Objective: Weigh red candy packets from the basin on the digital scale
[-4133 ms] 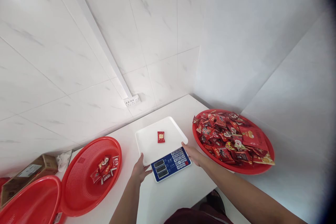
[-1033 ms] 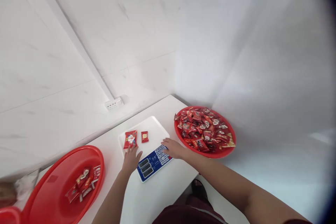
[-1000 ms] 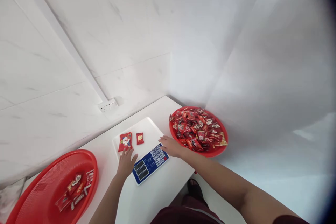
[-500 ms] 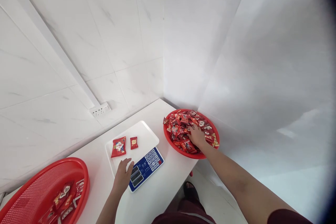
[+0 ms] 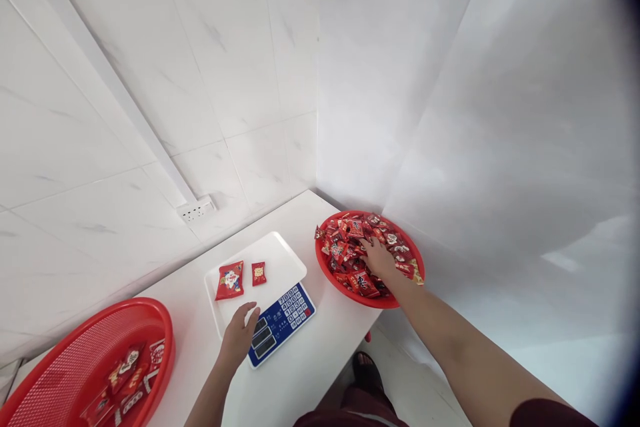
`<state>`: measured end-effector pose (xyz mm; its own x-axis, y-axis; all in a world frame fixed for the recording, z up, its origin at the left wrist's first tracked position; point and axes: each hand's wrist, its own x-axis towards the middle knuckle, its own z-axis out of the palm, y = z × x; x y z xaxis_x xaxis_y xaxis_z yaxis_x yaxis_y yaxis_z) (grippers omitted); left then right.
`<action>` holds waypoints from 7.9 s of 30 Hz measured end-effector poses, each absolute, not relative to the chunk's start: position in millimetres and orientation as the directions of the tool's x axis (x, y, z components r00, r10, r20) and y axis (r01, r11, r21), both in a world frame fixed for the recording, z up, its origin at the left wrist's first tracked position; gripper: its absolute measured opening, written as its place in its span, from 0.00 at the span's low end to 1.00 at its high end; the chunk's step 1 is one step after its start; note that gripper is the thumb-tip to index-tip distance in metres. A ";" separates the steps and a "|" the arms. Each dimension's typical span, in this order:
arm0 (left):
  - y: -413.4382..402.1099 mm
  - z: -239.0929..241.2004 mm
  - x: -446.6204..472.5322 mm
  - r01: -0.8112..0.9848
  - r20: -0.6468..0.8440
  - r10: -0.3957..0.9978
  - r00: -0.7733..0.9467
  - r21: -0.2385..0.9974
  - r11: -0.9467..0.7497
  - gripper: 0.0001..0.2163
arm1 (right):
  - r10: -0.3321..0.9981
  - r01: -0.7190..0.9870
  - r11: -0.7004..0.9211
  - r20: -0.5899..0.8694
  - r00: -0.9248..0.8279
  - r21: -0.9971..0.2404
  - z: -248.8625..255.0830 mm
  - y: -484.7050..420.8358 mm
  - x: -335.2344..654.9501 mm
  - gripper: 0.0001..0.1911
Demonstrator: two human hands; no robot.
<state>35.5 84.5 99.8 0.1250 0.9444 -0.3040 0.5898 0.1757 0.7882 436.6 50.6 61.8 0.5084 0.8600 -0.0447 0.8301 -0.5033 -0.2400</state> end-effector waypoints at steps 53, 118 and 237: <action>81.8 116.5 36.2 -0.279 -0.489 0.865 0.114 0.820 0.500 0.09 | 0.857 -0.094 -0.442 -0.388 -0.339 -0.892 123.3 97.9 208.8 0.14; 11.9 111.3 -17.3 -0.289 -0.586 0.809 -0.043 0.783 0.551 0.09 | 0.861 0.104 -0.502 -0.507 -0.036 -0.859 101.7 124.8 195.7 0.12; 158.2 79.5 -4.3 0.835 -0.147 0.987 -0.062 0.534 0.132 0.12 | 0.984 0.874 0.017 -0.147 -0.101 -0.485 56.6 142.0 175.9 0.23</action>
<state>-4.3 158.2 79.5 -0.0617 0.9872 -0.1472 0.8353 0.1318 0.5338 175.9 142.0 56.6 -0.1012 0.9840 -0.1469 0.8743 0.0175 -0.4850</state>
